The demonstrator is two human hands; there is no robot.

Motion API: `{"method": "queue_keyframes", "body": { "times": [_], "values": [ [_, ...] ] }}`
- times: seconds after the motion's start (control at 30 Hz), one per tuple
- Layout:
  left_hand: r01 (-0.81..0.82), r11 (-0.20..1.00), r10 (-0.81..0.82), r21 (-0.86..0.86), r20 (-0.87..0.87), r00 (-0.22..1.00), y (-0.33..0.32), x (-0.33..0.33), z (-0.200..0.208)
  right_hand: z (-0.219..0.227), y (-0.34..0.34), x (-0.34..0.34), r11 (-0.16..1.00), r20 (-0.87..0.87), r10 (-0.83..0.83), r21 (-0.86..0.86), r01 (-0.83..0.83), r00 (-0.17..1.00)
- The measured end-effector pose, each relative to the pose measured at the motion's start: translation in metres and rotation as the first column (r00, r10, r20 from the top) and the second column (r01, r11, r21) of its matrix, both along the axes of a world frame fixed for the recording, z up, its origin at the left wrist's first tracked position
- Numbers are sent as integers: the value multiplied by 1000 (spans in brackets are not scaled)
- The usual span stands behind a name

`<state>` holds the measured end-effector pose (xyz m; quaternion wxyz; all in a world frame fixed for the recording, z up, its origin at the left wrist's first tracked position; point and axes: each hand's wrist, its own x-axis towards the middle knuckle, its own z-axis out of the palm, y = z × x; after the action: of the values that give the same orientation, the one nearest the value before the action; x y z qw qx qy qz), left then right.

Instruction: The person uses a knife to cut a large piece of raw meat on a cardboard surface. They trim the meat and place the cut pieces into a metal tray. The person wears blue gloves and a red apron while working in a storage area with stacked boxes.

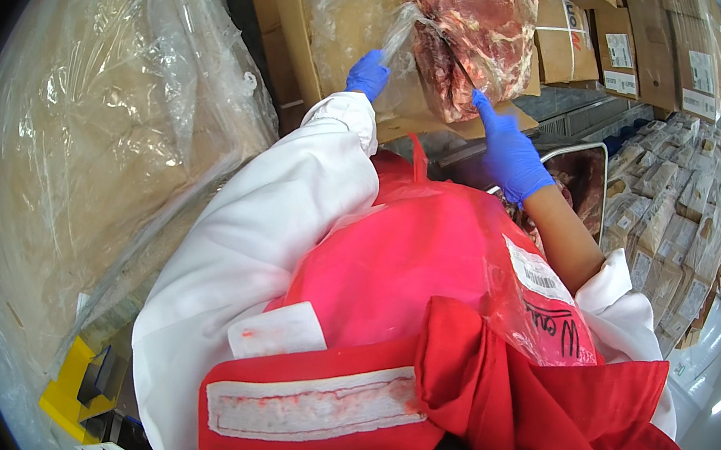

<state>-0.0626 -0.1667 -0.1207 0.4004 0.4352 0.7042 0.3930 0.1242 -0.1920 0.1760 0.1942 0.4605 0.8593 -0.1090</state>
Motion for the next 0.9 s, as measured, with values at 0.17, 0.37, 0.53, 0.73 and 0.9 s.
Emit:
{"method": "queue_keyframes", "body": {
  "times": [0.17, 0.37, 0.53, 0.73, 0.9],
  "values": [
    [-22, 999, 25, -43, 54, 998, -3, 2, 7, 12, -3, 13, 884, -40, -284, -398, 245, 958],
    [-4, 994, 7, -112, 21, 1000, 0, 0, 3, 64, 21, -17, 476, 213, -638, -647, 596, 740],
    [-15, 995, 20, -100, 55, 998, 3, 3, 4, 88, 55, -49, 422, 332, -631, -611, 670, 701],
    [-19, 994, 24, -110, 53, 998, 1, -3, 3, 102, 86, -72, 419, 510, -486, -577, 701, 710],
    [-3, 994, 9, -107, 53, 999, 2, 1, 10, 106, 110, -87, 326, 590, -492, -557, 764, 640]
  ]
}}
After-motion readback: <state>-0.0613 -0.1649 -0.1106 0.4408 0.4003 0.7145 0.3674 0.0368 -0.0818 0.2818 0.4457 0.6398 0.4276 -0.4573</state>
